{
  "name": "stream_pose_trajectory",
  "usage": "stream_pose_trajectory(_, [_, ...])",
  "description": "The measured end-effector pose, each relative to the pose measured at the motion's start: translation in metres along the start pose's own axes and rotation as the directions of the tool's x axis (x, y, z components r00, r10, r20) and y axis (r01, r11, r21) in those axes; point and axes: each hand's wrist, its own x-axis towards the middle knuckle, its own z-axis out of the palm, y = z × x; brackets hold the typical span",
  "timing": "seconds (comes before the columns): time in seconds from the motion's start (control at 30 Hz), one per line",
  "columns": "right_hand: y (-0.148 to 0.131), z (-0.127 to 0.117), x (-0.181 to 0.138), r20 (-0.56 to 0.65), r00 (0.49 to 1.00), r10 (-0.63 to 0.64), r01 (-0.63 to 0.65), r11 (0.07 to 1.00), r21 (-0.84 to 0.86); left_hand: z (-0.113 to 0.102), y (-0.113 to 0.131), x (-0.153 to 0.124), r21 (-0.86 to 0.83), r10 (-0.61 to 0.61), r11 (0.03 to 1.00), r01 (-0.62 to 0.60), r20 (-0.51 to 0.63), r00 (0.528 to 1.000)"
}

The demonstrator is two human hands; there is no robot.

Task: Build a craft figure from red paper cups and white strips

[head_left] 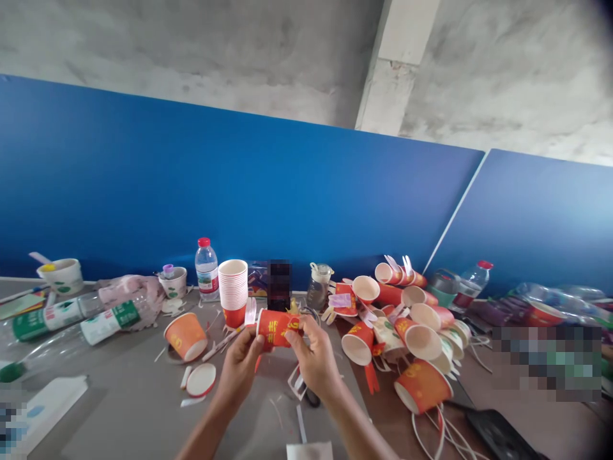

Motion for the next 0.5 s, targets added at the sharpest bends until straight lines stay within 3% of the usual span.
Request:
stream_pose_trajectory(0.23, [-0.001,-0.005,0.003,-0.096,0.994,0.058,-0.041,0.984,0.174,0.001,0.000,0.000,-0.046,-0.057,0.997,0.057,0.004,0.998])
stream_pose_trajectory(0.4, [-0.010,-0.014,0.004,-0.268,0.962,0.059,0.030,0.948,0.317,0.000,-0.004,-0.001,-0.080,-0.052,0.995,0.054,0.035,0.998])
stream_pose_trajectory(0.5, [-0.011,-0.016,0.006,-0.264,0.956,0.124,0.006,0.897,0.443,0.001,-0.005,-0.002,-0.083,-0.047,0.995,0.050,0.038,0.998])
